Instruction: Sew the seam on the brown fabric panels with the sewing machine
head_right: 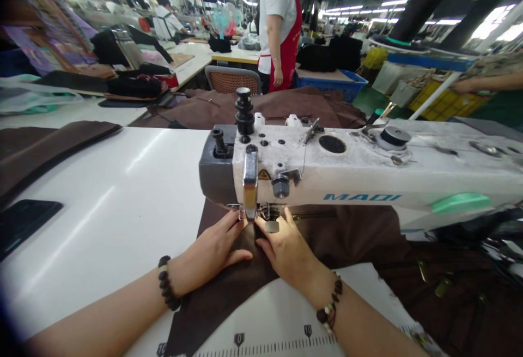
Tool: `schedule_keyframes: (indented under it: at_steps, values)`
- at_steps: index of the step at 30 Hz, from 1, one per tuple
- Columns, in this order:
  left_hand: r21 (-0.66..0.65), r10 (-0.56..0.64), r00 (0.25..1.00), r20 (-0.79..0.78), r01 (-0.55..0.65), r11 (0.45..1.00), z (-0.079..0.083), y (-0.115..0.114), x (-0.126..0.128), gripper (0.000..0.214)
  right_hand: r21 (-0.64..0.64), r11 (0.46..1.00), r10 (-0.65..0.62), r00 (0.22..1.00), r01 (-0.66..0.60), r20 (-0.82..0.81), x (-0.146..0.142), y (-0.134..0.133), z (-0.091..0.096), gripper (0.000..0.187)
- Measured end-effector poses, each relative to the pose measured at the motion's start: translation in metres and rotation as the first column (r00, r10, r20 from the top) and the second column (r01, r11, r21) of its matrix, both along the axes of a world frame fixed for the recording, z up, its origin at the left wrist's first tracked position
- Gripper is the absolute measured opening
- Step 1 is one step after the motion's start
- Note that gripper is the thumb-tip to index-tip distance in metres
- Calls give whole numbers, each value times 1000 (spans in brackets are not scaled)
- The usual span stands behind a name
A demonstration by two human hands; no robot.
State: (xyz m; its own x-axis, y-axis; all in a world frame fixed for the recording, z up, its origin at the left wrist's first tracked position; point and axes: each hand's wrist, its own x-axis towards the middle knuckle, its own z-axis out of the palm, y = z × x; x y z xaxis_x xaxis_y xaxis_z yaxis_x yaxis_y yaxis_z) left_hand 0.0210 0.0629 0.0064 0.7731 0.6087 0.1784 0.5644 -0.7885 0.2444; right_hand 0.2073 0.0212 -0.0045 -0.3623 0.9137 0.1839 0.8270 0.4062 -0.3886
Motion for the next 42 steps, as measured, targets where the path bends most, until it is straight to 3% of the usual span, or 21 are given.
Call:
schedule_keyframes:
  at_steps: [21, 26, 30, 42]
  values:
    - [105, -60, 998, -16, 61, 993, -5, 2, 1, 53, -54, 998, 13, 1000, -14, -14, 0, 3, 9, 42]
    - [106, -60, 998, -35, 63, 992, -6, 3, -1, 51, 2, 997, -76, 993, 76, 87, -12, 3, 15, 36]
    - [95, -44, 998, -35, 47, 994, -8, 3, -1, 50, -24, 992, -120, 992, 121, 37, -20, 2, 10, 36]
    - [66, -27, 999, -27, 28, 997, -6, -2, 4, 50, -31, 999, -35, 999, 34, -29, -6, 2, 4, 35]
